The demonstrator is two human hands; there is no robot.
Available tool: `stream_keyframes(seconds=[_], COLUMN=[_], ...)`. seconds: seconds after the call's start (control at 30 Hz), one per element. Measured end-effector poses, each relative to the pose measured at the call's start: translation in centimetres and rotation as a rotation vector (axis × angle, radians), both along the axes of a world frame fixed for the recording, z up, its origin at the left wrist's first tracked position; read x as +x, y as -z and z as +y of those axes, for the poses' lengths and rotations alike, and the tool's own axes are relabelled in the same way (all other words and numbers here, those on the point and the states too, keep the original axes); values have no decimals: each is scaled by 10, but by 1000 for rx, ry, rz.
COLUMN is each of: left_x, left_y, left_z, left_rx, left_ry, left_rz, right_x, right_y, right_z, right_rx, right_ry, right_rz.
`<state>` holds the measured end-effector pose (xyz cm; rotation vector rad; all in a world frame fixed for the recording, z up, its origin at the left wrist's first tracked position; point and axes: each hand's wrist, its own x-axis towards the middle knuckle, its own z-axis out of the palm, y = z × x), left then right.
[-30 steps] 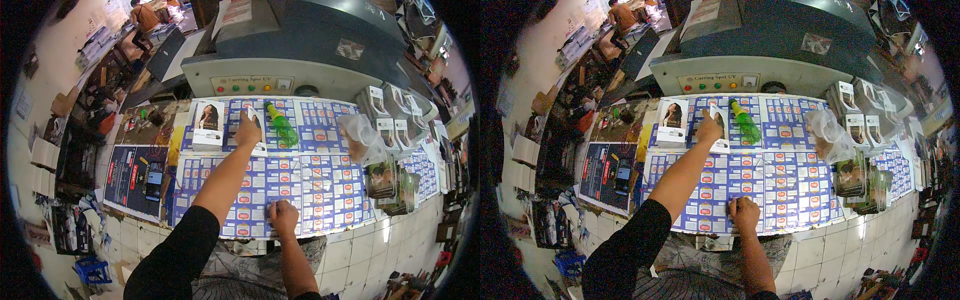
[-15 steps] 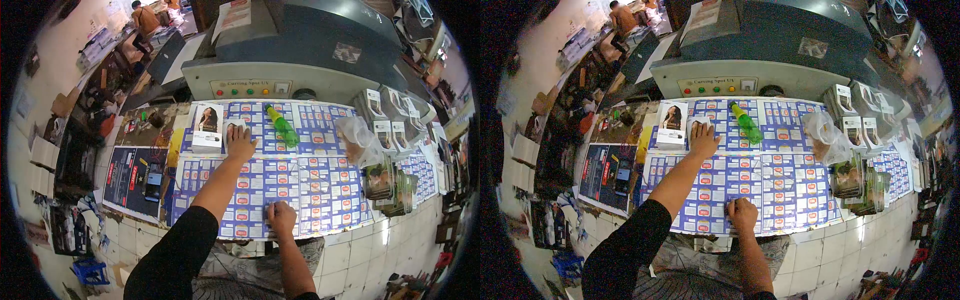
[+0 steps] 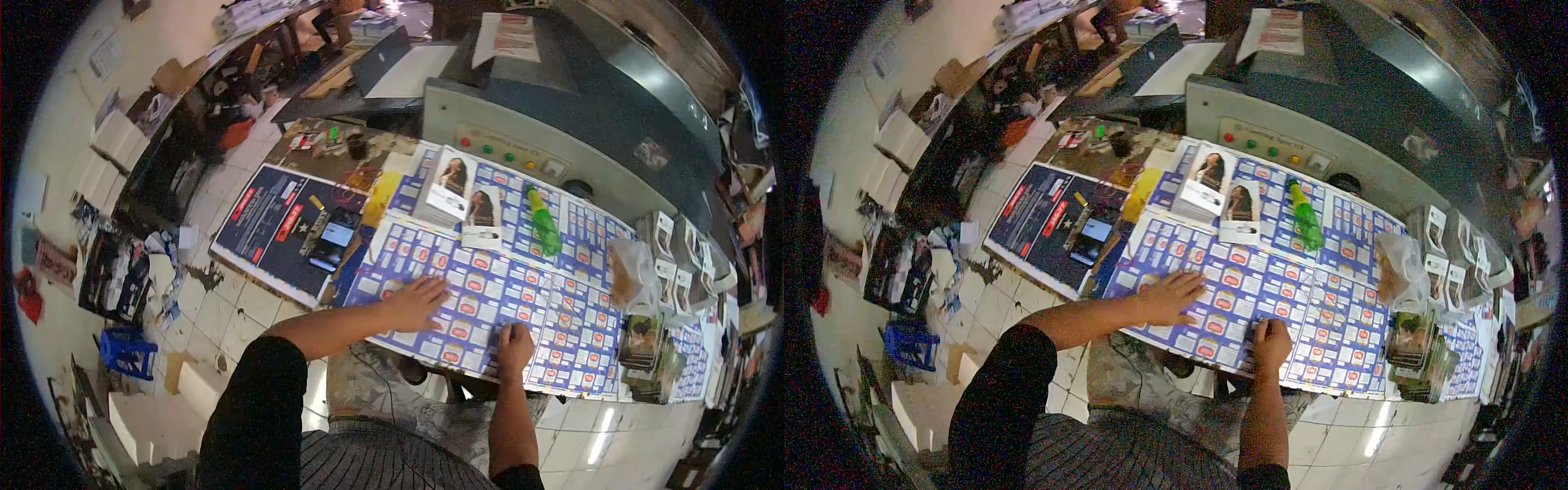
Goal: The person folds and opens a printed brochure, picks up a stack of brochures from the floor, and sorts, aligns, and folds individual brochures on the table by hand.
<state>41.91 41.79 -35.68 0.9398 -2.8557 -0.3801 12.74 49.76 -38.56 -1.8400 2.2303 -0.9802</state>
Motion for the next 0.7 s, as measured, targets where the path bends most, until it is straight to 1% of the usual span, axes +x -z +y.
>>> stream_keyframes(seconds=[0.07, 0.1, 0.17, 0.2, 0.23, 0.27, 0.3, 0.33, 0.37, 0.4, 0.43, 0.47, 0.5, 0.57, 0.63, 0.67, 0.7], left_x=[29, 39, 57, 58, 57, 59, 58, 57, 55, 52, 52, 52, 52, 54, 61, 68, 76], left_y=[1, 10, 26, 17, 8, 14, 13, 12, 12, 8, 5, 6, 5, -9, -13, -25, -42], left_z=[-11, -20, -44, -56, -66, -77, -83, -88, -91, -84, -73, -63, -50, -22, -4, 3, 11], left_rx=[-13, -14, -171, -155, -132, -337, -339, -321, -300, -259, -257, -286, -314, -271, -188, -187, -141], left_ry=[-66, -75, -182, -307, -432, -549, -561, -591, -617, -594, -601, -556, -507, -538, -554, -548, -593], left_rz=[-169, -156, -129, -166, -204, -123, -116, -28, 55, 96, 94, 67, 40, 20, 316, 308, 433], right_x=[0, -1, 2, 13, 25, 36, 53, 65, 75, 84, 94, 112, 127, 152, 173, 184, 195], right_y=[4, 7, 10, -4, -10, -15, -23, -34, -35, -34, -34, -55, -64, -76, -90, -95, -100], right_z=[-3, -6, -12, -14, -19, -25, -32, -34, -42, -50, -60, -63, -72, -94, -124, -134, -142], right_rx=[25, 23, 20, 73, 75, 33, -11, 88, 90, 93, 93, 232, 235, 174, 164, 87, 8], right_ry=[43, 35, -65, -107, -117, -213, -309, -339, -348, -457, -567, -548, -547, -610, -709, -718, -723], right_rz=[-150, -137, -252, -131, -114, -112, -116, -164, -162, -95, -29, -69, -73, -14, -17, -22, -27])
